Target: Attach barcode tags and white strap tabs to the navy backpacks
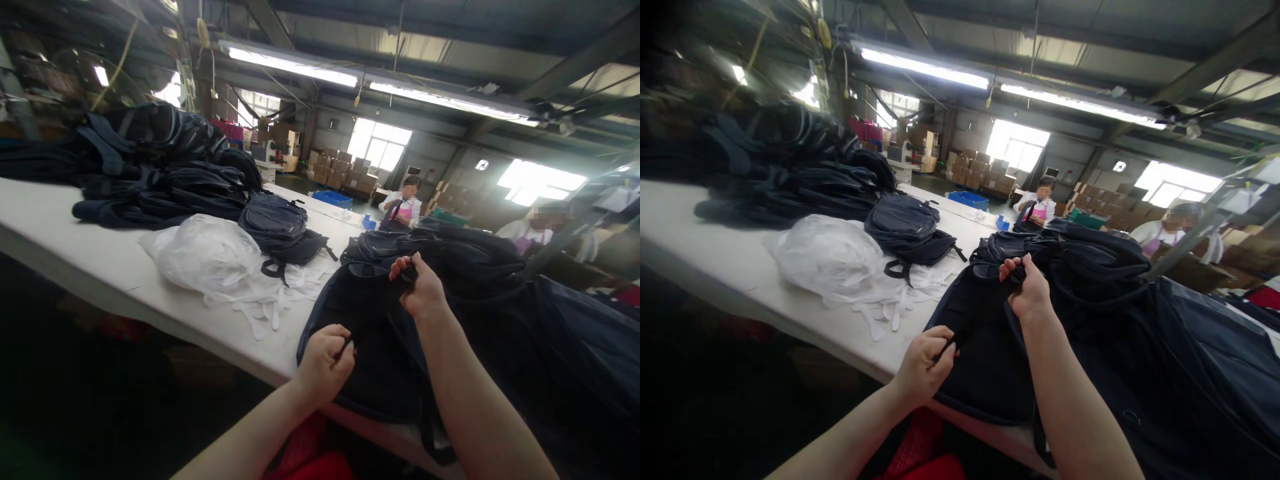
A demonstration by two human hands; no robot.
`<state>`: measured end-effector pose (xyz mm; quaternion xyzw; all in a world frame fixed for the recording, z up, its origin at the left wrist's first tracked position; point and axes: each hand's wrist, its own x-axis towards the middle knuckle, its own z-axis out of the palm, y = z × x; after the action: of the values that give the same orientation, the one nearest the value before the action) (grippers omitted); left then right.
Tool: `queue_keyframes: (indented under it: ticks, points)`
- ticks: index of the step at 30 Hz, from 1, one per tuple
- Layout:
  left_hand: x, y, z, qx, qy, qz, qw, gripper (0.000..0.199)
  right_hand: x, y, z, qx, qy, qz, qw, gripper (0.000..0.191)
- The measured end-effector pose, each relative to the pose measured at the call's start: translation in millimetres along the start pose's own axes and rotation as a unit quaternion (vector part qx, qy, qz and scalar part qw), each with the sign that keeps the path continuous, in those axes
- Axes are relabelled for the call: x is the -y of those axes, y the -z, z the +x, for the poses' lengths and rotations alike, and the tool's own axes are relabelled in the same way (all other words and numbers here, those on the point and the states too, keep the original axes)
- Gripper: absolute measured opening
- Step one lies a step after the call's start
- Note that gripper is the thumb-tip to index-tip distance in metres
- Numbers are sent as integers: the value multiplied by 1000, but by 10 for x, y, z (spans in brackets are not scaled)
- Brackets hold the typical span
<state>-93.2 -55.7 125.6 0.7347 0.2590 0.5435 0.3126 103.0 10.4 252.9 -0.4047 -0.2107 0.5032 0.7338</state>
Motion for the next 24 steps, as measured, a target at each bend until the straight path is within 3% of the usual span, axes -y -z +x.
queue_keyframes:
  ticks: [9, 16, 18, 21, 24]
  points:
    - [255, 421, 142, -5, 119, -102, 988, 33, -165, 77, 297, -31, -6, -22, 999, 26]
    - [-127, 688, 34, -1, 97, -131, 987, 31, -202, -160, 423, -31, -38, -16, 999, 32]
    - [-120, 761, -12, -15, 96, -120, 988, 32, -165, -211, 400, -23, -52, -13, 998, 31]
    - [158, 847, 22, -26, 124, -115, 985, 38, -43, -244, 275, 12, -55, 16, 998, 27]
    - [590, 821, 194, 39, 172, -154, 972, 41, 89, -247, 65, 61, -43, 42, 996, 22]
